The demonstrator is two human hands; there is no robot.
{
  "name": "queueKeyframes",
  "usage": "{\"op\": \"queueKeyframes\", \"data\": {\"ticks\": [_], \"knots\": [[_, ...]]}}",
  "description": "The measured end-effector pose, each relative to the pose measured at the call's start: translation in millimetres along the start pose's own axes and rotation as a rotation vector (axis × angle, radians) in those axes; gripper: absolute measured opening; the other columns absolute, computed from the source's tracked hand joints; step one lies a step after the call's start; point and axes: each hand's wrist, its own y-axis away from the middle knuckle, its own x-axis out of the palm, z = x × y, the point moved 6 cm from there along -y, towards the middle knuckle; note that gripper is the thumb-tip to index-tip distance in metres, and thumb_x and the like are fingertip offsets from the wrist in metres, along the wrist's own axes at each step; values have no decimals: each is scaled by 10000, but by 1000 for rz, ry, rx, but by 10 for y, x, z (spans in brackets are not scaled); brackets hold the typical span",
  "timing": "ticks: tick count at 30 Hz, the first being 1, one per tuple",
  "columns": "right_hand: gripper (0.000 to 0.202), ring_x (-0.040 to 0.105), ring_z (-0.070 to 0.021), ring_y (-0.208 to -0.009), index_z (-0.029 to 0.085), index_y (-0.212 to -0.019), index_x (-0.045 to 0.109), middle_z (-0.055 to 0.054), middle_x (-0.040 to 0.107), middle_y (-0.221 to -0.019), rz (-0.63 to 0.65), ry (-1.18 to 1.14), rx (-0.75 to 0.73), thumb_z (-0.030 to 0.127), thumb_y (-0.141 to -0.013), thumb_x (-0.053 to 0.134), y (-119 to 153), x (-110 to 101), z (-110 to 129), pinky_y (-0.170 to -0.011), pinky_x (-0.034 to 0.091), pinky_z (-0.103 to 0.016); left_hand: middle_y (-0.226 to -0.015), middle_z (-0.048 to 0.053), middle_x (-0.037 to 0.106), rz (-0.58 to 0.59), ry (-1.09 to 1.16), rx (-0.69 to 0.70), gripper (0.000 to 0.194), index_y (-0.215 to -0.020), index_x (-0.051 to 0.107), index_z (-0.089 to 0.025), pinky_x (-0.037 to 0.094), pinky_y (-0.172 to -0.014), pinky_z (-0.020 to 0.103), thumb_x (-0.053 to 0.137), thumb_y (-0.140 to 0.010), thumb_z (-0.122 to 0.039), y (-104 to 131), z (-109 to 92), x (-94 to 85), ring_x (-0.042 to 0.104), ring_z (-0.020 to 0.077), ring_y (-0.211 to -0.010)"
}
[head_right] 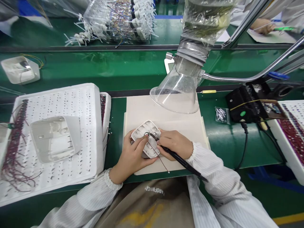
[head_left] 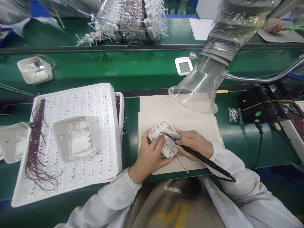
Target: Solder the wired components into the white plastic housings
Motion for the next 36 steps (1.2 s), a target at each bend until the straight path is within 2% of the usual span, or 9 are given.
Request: {"op": "queueKeyframes", "data": {"ticks": [14, 21, 28, 36], "knots": [[168, 487, -137, -604, 231, -774, 482, 25, 509, -675, 6, 61, -10, 155, -922, 502, 4, 35, 31, -1025, 553, -437, -1181, 194, 684, 51, -20, -1, 673, -1211, 601, -79, 364, -1086, 705, 793, -758, -538, 26, 2, 44, 419, 497, -1291], [148, 490, -127, -613, 218, -793, 495, 30, 515, -684, -12, 77, -37, 146, -921, 510, -5, 42, 59, -1026, 546, -412, -1182, 185, 688, 73, -7, -14, 663, -1216, 605, -96, 331, -1117, 699, 777, -773, -557, 45, 10, 73, 472, 470, -1275], [180, 490, -130, -618, 230, -762, 471, 30, 499, -681, 20, 112, -41, 169, -929, 497, 4, 60, 62, -1001, 546, -376, -1193, 191, 678, 78, -9, -15, 662, -1202, 609, -82, 368, -1084, 695, 774, -775, -561, 33, 16, 75, 406, 496, -1298], [171, 495, -131, -614, 227, -770, 476, 23, 506, -671, -31, 89, -47, 162, -927, 495, 32, 68, 29, -836, 574, -328, -1202, 182, 676, 68, -12, -20, 687, -1222, 603, -84, 379, -1092, 669, 767, -775, -580, 47, 34, 73, 390, 486, -1315]]}}
